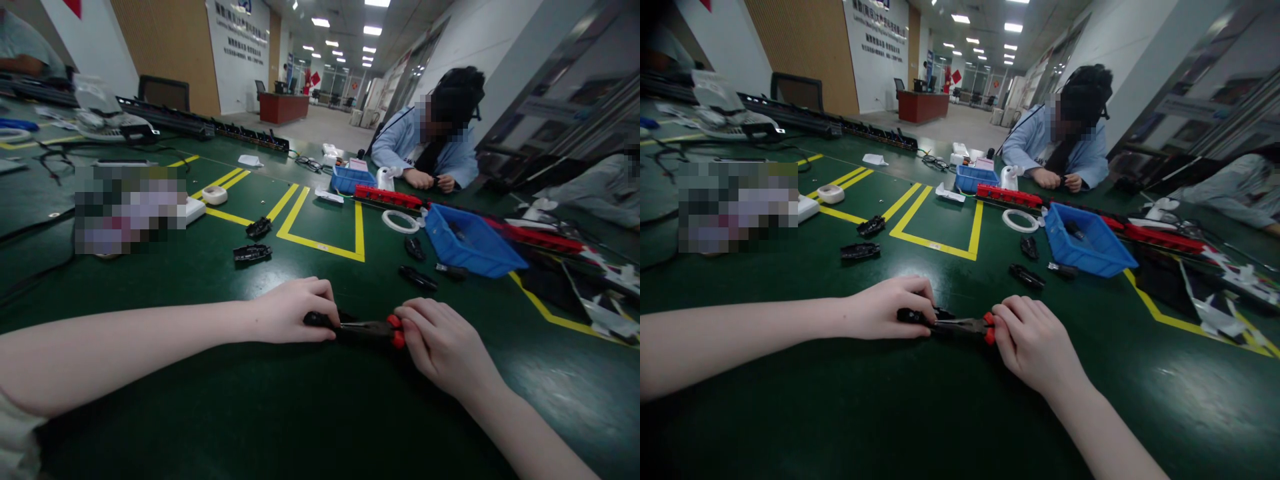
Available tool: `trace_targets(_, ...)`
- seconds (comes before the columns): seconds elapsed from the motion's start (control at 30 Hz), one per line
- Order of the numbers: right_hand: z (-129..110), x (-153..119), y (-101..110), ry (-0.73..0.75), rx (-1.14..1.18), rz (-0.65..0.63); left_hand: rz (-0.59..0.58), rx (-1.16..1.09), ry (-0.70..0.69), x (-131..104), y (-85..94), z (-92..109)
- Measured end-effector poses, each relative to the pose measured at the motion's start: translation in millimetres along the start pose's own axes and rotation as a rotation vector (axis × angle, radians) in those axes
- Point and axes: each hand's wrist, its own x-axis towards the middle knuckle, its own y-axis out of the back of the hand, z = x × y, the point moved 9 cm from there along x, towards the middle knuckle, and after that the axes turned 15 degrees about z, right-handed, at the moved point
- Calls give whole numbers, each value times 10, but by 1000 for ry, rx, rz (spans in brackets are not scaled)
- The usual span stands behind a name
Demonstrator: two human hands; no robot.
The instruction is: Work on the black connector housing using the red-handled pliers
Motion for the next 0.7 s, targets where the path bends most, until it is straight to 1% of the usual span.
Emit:
trace_targets(0.33,-30,-2,-59,-79,21,-48,-10,-1,7,3,-9,-24)
trace_targets(0.5,-26,-13,-73,-61,15,-62,-12,0,13,-2,-17,-24)
trace_targets(0.7,-49,-11,-64,-26,8,-39,-14,-2,12,1,-13,-12)
